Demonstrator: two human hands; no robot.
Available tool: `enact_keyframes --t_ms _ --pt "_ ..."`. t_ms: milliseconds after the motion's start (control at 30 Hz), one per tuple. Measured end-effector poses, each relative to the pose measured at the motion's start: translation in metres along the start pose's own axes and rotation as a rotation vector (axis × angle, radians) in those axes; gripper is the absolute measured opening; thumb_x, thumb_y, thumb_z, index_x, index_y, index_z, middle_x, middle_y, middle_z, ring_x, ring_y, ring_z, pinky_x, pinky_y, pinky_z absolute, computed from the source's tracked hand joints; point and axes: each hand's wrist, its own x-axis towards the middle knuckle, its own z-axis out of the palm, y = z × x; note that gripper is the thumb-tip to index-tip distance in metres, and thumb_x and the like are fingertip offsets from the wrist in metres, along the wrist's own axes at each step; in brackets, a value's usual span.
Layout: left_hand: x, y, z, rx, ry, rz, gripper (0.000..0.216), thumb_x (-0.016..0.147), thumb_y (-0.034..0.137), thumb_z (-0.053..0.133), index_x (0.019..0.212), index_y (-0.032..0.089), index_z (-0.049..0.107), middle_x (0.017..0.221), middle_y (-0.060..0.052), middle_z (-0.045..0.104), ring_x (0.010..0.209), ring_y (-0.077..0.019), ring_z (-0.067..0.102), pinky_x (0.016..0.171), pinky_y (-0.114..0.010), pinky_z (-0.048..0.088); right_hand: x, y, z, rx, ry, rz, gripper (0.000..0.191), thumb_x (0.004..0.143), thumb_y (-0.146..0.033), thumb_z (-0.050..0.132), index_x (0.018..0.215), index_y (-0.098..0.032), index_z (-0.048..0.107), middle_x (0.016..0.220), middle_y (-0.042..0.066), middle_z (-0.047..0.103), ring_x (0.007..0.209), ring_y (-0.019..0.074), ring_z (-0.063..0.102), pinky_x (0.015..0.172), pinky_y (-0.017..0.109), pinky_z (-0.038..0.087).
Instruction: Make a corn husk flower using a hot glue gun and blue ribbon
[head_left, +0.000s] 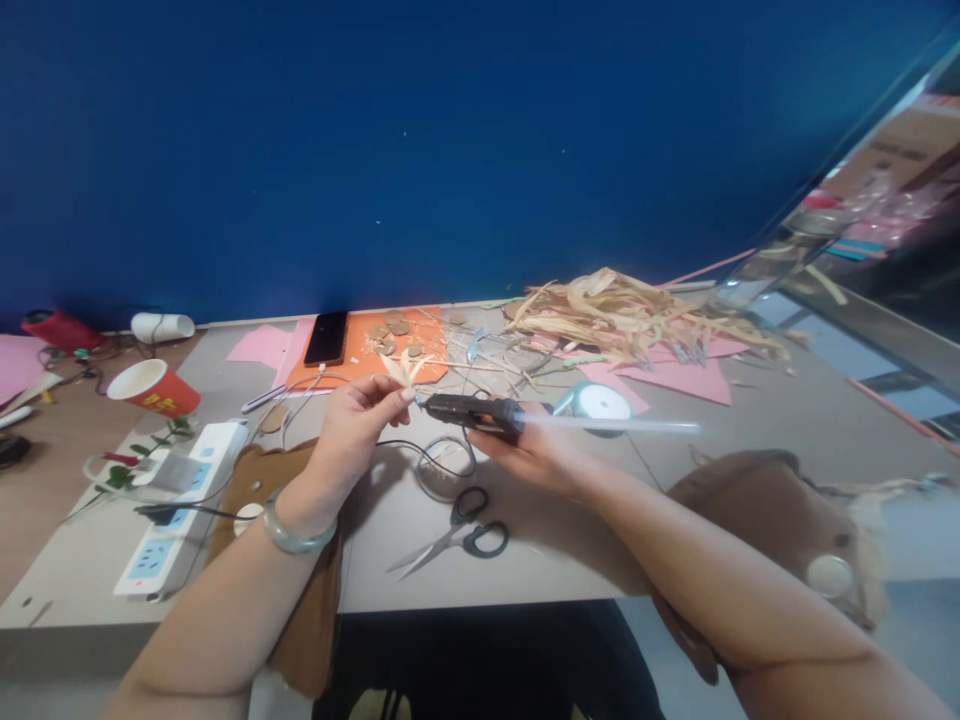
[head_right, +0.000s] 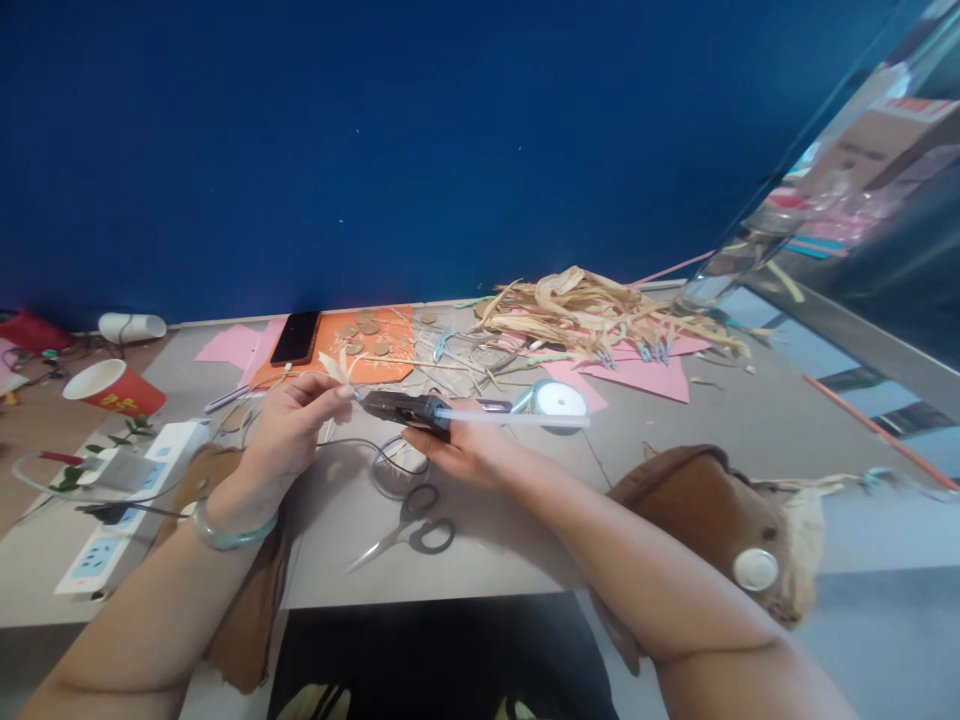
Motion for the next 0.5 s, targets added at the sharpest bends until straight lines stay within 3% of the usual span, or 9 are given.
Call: enact_keyframes --t_ms 300,500 --pt "0.0002 -0.0005 0.0 0.012 0.006 -0.02 0.02 0.071 0.033 0.075 0.069 0.016 0.065 0.056 0.001 0.06 0.053 -0.0104 0.052 0.055 -0.024 0.042 0.0006 0.0009 0.0006 0.055 0.021 -0.038 0.025 0.09 -0.033 0.052 0.102 -0.015 0.066 0.089 0.007 0.072 0.078 0.0203 0.065 0.071 0.029 0.051" --pt "-0.0002 -0.0011 0.0 0.005 0.005 -0.016 0.019 0.072 0.033 0.075 0.069 0.016 0.065 0.055 0.001 0.06 0.053 -0.01 0.052 0.055 -0.023 0.042 0.0001 -0.0007 -0.001 0.027 0.016 -0.034 0.025 0.09 -0.034 0.052 0.098 -0.015 0.067 0.082 0.006 0.071 0.072 0.0191 0.064 0.065 0.027 0.049"
